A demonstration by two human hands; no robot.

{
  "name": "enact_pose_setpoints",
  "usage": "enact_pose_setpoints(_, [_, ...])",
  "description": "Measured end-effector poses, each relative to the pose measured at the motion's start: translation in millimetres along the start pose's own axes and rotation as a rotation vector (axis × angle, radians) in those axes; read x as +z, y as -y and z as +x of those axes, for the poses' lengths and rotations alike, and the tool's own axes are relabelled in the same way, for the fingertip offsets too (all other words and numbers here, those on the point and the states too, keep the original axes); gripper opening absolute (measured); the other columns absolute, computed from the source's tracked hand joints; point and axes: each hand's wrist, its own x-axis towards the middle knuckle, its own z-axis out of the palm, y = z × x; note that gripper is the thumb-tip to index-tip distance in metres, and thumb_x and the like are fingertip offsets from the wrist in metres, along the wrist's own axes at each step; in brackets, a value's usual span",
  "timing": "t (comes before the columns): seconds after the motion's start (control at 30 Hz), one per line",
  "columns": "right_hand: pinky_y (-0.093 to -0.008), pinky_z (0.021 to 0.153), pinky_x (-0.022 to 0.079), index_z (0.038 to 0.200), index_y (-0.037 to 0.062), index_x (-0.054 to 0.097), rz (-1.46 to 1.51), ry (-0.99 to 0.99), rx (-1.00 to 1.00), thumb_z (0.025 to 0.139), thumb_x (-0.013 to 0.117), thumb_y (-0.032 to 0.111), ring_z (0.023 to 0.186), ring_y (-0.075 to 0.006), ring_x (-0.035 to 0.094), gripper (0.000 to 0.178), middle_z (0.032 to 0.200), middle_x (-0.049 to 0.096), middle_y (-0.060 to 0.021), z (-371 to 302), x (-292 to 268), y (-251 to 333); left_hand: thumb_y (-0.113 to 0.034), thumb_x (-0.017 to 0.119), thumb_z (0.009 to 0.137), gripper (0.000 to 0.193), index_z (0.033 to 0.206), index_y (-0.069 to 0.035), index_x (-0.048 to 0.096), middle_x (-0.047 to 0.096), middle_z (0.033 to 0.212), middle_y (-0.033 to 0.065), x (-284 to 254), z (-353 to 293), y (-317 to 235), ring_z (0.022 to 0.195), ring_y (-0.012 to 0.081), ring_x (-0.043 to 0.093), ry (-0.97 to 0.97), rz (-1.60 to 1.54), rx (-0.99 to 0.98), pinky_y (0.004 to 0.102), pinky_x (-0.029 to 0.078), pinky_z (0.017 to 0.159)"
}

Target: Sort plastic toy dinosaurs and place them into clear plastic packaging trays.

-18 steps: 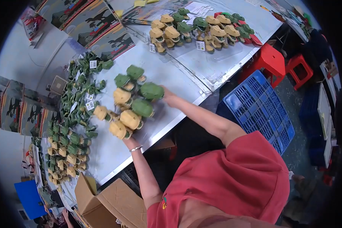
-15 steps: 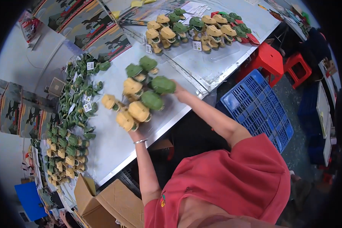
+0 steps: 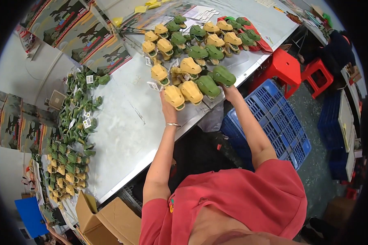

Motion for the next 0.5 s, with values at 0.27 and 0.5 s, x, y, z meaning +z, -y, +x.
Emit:
enact_pose_setpoints(0.27, [-0.0311,0.097,0.037,0.127,-0.003,0.047,-0.357,-0.015,0.096,0.094,0.048,0.031,0.114,-0.0185,0.049,0.047,0.125,0.053,-0.0096,29,-59,-25,-0.025,0.036,0.094,0.046,0.131,0.002,0.035,0.036,0.136,0.0177,37,-1,-5,0.127,0.0308,0.032,-0.21,0.176,0.245,0.0367,0.023,0.108])
enact_pose_setpoints(0.5, [-0.0297,0.083,0.043,0.111,0.0036,0.056,-0.073,-0.211,-0.033,0.09,0.052,0.031,0.097,-0.0183,0.057,0.035,0.106,0.06,-0.0068,20,-40,-31,-0.023,0.024,0.097,0.048,0.136,0.006,0.028,0.024,0.144,0.0227,15,3,7,0.136,0.0368,0.016,-0.166,0.402,0.065,0.0374,0.014,0.113])
